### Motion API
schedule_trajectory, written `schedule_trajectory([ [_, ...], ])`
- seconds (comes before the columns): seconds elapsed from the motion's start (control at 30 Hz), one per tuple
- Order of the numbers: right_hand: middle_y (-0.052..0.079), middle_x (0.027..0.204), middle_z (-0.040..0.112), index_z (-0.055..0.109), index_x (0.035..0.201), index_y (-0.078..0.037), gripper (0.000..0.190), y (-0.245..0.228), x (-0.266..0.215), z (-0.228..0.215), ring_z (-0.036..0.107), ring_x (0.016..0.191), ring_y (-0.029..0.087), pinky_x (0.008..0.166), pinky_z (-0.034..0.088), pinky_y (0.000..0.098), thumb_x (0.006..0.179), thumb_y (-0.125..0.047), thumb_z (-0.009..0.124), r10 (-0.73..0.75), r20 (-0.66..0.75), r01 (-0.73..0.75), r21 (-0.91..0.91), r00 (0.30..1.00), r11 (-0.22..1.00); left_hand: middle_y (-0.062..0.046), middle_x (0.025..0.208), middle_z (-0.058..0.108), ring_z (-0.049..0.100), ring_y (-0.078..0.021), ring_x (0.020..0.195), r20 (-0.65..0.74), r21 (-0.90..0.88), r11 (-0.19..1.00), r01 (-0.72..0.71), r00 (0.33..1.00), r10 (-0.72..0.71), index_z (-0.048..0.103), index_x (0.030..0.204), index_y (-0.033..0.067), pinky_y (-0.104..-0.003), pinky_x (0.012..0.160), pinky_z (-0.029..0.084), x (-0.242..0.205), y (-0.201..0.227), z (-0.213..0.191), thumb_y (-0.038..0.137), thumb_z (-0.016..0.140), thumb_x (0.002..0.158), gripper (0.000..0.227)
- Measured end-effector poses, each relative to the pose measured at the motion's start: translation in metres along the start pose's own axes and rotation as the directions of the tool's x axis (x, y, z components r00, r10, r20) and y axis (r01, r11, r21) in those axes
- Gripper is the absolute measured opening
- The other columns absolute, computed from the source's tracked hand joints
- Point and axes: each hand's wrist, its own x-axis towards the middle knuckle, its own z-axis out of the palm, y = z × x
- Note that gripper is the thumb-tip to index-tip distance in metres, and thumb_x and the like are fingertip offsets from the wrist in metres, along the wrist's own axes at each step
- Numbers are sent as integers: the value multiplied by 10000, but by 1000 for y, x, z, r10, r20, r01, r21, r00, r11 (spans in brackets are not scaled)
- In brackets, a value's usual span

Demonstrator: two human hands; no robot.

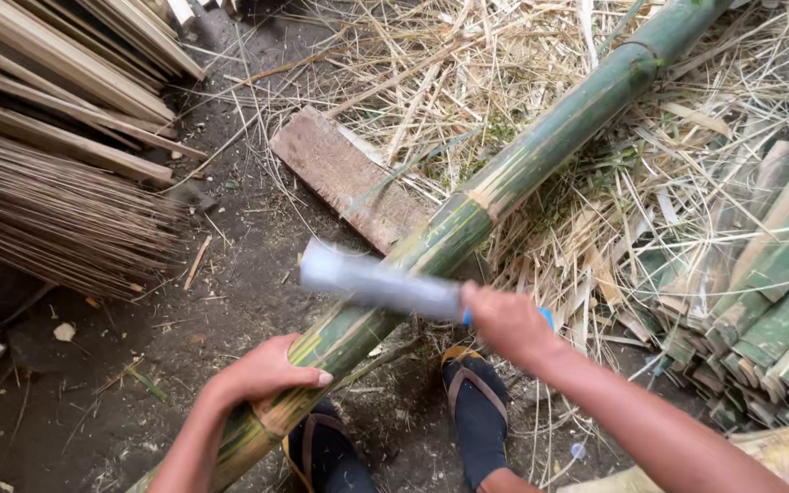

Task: The person uses a metal drawknife to shave the outer surface of a long green bamboo pole. The pole is held steady with the left hand while the right hand pulls the tool along the length of the bamboo, removing thin strips of the outer layer. The person repeatedly rotates the pole to work on different sides.

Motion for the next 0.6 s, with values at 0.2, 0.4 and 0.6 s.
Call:
schedule_trajectory([
  [0.2,229,833,693,547,1079,-45,249,150,31,-20,696,755,389,617,560,477,882,-98,690,681,-29,-681,-70,732,729,-112,1159,730,672,-182,1026,148,-297,954,-45,985,93,621,1295,14,-323,914,549,12,-39,-12,536,810,683,826],
  [0.4,169,760,630,568,1022,-17,282,200,-18,-51,658,676,370,609,529,542,1018,-299,553,872,102,-874,150,478,462,-189,1224,741,732,-255,1043,374,-412,857,310,915,-151,639,1318,28,-402,895,620,17,-59,-18,549,805,648,864],
  [0.6,164,737,616,507,1114,21,270,141,-19,-37,618,563,286,480,534,463,948,-191,533,769,-22,-767,61,638,638,-145,1201,720,741,-255,1052,-244,398,848,349,932,-269,524,1379,113,-412,932,607,-36,33,35,593,815,619,945],
])
